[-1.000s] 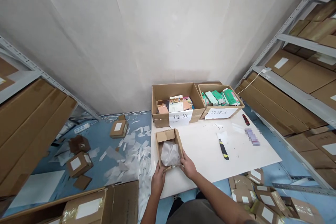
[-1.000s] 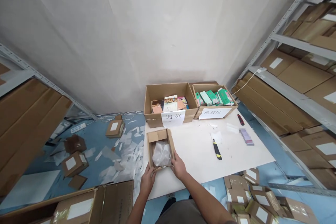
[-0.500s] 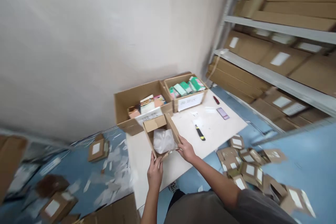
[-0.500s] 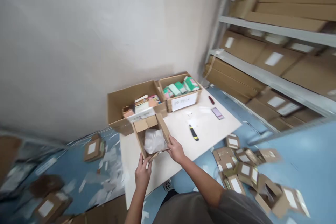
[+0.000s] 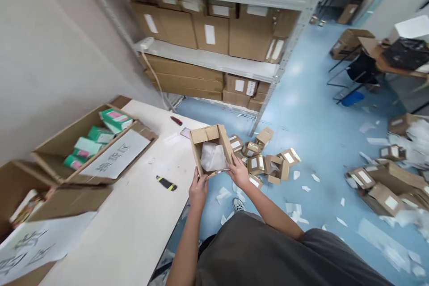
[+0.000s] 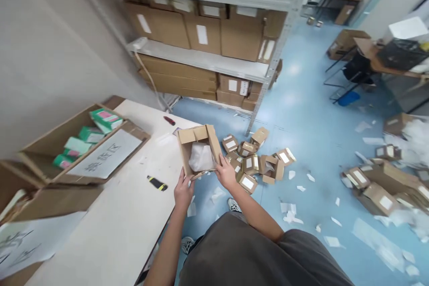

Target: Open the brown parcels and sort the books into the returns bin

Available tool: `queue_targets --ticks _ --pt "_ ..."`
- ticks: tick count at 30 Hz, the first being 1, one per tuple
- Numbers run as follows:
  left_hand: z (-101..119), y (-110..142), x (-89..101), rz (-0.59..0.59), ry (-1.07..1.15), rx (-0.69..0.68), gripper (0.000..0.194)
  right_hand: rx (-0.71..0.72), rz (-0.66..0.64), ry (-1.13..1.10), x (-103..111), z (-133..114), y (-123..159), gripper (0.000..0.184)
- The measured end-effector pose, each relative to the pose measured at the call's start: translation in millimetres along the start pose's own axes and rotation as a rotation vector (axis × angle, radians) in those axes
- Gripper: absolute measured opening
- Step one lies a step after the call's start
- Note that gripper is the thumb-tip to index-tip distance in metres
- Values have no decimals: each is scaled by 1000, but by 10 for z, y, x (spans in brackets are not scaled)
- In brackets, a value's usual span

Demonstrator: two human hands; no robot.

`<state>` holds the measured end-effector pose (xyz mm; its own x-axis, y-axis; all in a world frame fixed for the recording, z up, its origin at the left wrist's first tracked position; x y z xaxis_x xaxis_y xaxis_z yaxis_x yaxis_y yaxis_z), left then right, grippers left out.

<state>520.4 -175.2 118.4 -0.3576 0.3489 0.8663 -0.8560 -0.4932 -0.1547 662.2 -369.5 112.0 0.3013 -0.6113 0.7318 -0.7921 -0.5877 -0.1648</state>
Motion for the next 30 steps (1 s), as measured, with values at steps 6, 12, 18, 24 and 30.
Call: queue_targets --ticks 6,12,18,24,30 --pt "1269 -613 -883 -212 66 -221 29 -300 127 84 881 1120 309 12" --pt "1625 -730 -1137 -197 -120 -333 70 -438 75 155 1175 1819 416 60" --pt "1179 -469 -864 -148 -243 -201 63 -228 175 89 1062 1890 96 52" --pt "678 -117 -408 -80 -247 -55 58 88 85 -4 677 1190 -497 50" --pt "185 481 314 46 -337 175 57 376 -138 -40 50 64 -644 54"
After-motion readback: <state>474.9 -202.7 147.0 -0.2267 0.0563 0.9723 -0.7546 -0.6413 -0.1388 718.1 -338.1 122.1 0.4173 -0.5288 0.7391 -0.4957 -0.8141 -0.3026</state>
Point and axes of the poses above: each hand's wrist, its own y-axis away from the middle knuckle, its own x-axis out of the back of the hand, z = x × y, the point moved 1 cm from there along -y, towards the middle knuckle, and after that the axes turned 6 degrees about -y, right-handed, at the moved point
